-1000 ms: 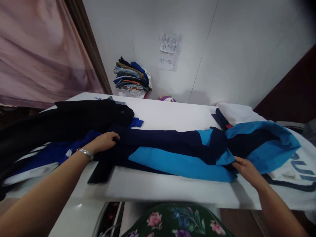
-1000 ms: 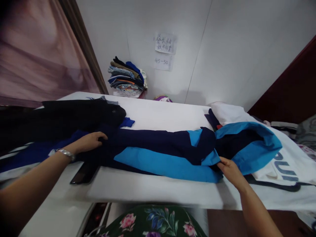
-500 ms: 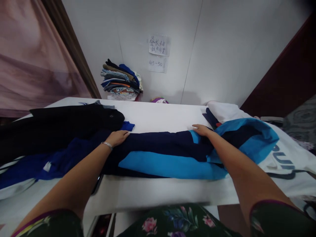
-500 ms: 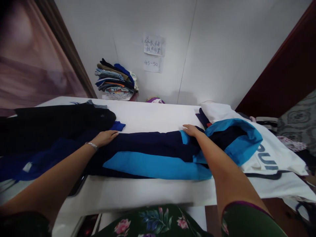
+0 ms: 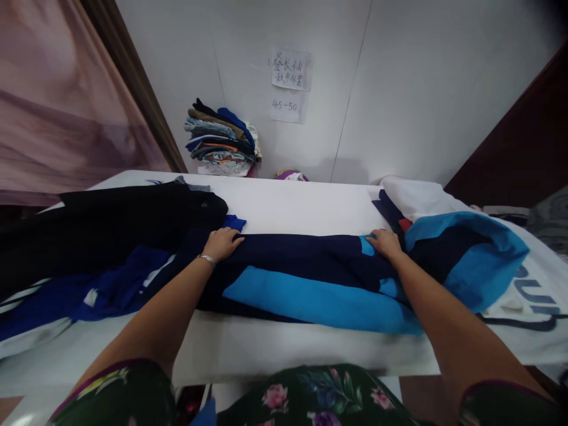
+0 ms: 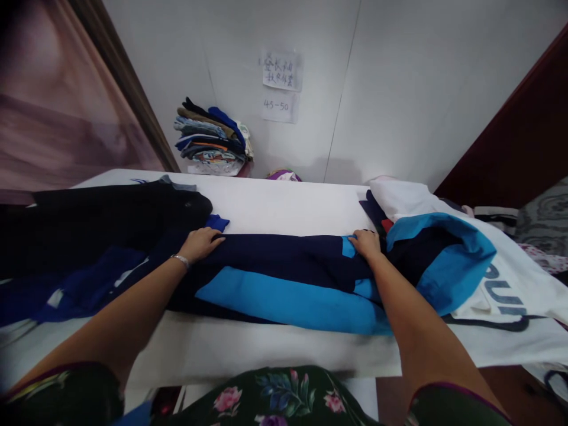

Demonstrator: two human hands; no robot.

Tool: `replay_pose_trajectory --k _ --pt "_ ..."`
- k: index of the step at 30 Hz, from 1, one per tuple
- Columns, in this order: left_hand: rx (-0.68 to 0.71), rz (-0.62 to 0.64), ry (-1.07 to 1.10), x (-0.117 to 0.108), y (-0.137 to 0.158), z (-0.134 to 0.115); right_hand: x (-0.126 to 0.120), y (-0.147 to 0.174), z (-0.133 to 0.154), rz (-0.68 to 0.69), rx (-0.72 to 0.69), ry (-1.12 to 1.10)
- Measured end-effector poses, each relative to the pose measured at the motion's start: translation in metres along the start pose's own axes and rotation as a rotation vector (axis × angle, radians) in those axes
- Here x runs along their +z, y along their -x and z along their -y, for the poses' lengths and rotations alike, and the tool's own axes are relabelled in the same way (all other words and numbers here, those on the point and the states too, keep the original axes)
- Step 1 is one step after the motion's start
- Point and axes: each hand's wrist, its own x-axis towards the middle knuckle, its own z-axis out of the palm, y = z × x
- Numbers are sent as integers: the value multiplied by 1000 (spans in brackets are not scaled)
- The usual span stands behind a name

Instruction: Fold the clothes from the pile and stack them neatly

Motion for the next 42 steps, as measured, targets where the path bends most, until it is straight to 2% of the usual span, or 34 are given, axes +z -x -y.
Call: replay_pose_trajectory --k 3,6,7,9,12,14,17,21,24,27,29,33,42 --pt "12 -107 99 -6 6 -4 -4 6 1 -83 -16 -34" --pt "150 -221 226 -16 23 -26 -16 31 6 -244 -145 -274" --pt "226 -232 269 -19 30 -39 -20 46 8 -244 -215 -387" --pt "379 -224 329 -20 42 -70 -26 77 13 -146 -365 -521" --pt "524 -183 311 -13 50 -116 -28 118 16 -58 -496 -404" --pt "537 -154 264 -7 47 -137 -27 133 13 -71 -464 -289" --pt "496 -118 192 -4 38 -152 -32 145 6 -101 -413 -242" --pt "468 -178 154 -6 41 -152 -42 168 7 -206 -545 -232" --pt "447 -175 165 3 52 -148 -33 187 19 -124 -616 -154" --pt "405 -158 220 15 62 -145 -11 197 30 -31 -540 -128" --pt "384 -177 280 20 66 -143 0 200 33 -24 -475 -157" --pt "340 -210 346 14 73 -132 4 208 34 -31 -422 -242" --pt "-145 -317 131 11 78 -92 -5 222 43 85 -301 -300"
